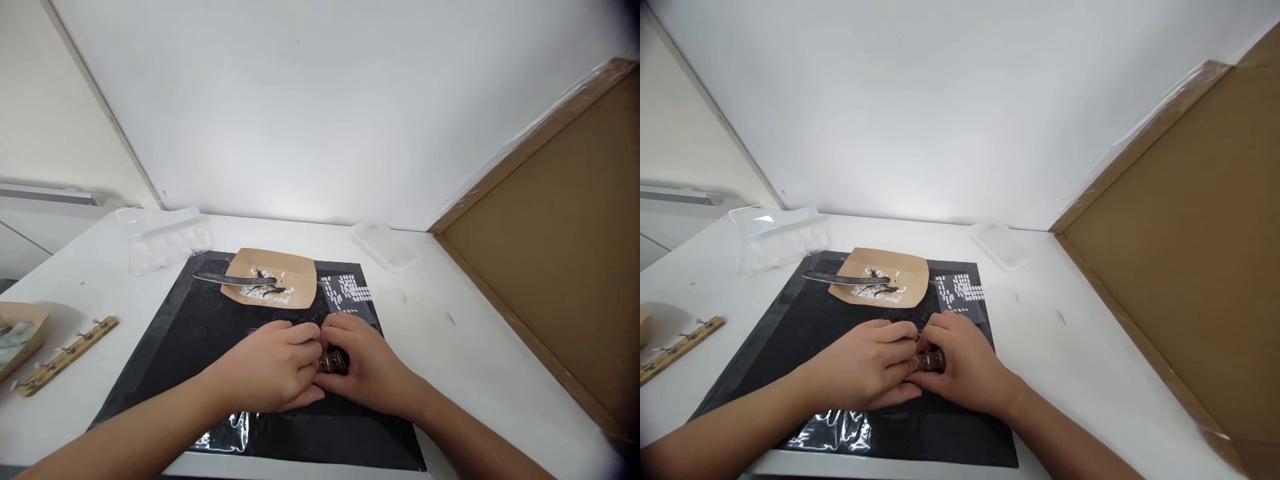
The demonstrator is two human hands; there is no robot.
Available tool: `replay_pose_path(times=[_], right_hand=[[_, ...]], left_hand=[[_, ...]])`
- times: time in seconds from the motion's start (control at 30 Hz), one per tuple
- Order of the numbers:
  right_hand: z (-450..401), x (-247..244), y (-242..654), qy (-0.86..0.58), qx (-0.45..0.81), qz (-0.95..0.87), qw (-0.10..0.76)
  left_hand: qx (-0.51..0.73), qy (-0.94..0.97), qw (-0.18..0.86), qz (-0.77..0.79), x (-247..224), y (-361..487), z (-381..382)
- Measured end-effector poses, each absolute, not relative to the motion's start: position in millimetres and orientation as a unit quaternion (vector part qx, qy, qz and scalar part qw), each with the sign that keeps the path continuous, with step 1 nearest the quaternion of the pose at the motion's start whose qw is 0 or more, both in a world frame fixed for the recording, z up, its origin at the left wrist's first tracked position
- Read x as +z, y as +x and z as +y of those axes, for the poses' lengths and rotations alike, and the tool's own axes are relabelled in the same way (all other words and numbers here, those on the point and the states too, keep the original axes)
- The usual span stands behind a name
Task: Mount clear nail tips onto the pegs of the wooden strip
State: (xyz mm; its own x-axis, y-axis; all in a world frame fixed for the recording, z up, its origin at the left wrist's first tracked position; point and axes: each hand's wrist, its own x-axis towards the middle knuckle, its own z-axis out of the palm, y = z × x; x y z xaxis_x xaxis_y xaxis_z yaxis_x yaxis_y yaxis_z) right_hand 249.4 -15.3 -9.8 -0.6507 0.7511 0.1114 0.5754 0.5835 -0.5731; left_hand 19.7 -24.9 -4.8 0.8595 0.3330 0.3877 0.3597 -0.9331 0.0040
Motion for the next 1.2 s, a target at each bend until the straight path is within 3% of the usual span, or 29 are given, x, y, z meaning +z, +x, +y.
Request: replay_pose_path(times=[1.2], right_hand=[[-15.7, -10.2, 253.9, -0.363, 0.278, -0.875, 0.159]], left_hand=[[-0.218, -0.959, 0.022, -0.181, -7.1, 17.0, -19.9]])
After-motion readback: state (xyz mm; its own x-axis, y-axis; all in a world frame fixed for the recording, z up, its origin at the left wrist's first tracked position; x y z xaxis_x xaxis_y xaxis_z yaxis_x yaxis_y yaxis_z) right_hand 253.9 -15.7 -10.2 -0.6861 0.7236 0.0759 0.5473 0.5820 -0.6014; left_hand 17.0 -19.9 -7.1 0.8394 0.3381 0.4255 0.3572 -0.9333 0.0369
